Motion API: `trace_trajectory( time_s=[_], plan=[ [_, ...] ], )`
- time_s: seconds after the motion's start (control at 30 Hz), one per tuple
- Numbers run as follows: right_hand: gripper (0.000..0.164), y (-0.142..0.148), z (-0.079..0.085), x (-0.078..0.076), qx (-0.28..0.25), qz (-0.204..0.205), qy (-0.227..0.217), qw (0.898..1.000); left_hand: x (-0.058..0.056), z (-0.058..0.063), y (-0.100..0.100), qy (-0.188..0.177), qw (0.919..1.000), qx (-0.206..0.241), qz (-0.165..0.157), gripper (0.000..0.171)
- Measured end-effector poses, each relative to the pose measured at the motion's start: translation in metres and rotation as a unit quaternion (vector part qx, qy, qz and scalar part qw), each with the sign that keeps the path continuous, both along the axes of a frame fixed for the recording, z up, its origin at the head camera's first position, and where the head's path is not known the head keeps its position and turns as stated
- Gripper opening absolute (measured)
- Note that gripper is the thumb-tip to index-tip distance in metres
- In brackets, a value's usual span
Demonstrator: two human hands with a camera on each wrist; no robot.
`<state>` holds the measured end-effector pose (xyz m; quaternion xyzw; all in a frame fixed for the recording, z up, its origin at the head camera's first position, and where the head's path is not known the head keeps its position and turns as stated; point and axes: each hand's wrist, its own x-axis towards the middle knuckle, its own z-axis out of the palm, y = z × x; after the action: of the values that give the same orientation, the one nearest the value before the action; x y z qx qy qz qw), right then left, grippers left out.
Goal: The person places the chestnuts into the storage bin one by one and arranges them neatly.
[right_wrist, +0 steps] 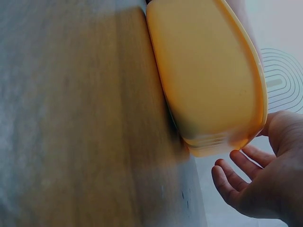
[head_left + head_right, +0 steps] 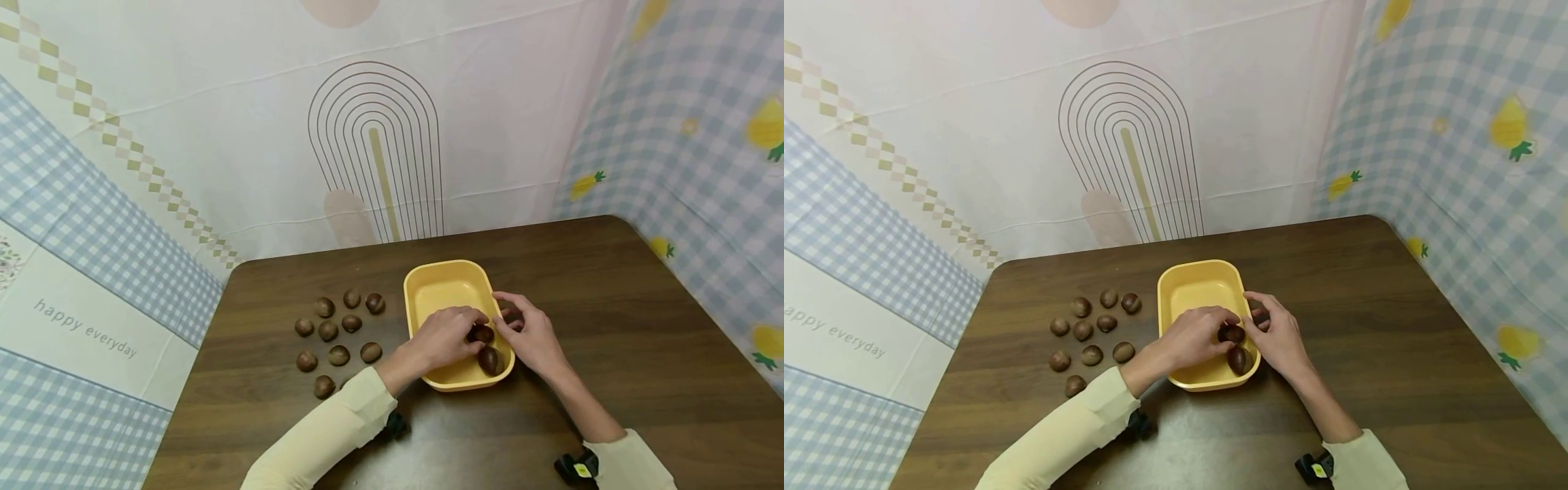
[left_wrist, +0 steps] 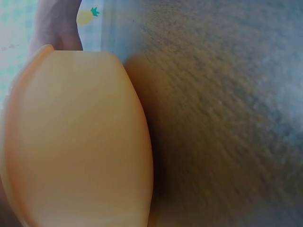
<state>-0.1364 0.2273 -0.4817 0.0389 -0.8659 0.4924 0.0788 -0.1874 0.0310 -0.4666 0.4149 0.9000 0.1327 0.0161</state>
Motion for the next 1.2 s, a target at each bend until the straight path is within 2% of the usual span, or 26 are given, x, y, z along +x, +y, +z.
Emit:
trace_trajectory(
  time_s=[0.23,0.5,0.73,0.93,1.2],
  plan=[
    [0.046,0.0,0.0,0.0,0.002,-0.005,-0.003,1.0,0.0,-0.002,0.001,0.004,0.9999,-0.002,-0.012,0.036],
    [0.045,-0.001,-0.001,0.0,0.0,-0.004,0.001,1.0,0.0,-0.004,0.001,-0.01,0.9999,-0.001,-0.012,0.038],
    [0.046,-0.001,0.0,0.0,-0.001,-0.003,0.002,1.0,0.0,-0.003,0.001,-0.008,0.9999,0.0,-0.012,0.035],
    [0.045,-0.001,0.0,0.0,-0.002,-0.003,0.002,1.0,0.0,0.004,-0.002,-0.02,0.9998,-0.003,0.0,0.035],
    [0.045,0.0,-0.001,0.0,-0.01,0.0,0.008,1.0,-0.004,0.018,-0.013,-0.014,0.9998,-0.009,0.014,0.036]
  ],
)
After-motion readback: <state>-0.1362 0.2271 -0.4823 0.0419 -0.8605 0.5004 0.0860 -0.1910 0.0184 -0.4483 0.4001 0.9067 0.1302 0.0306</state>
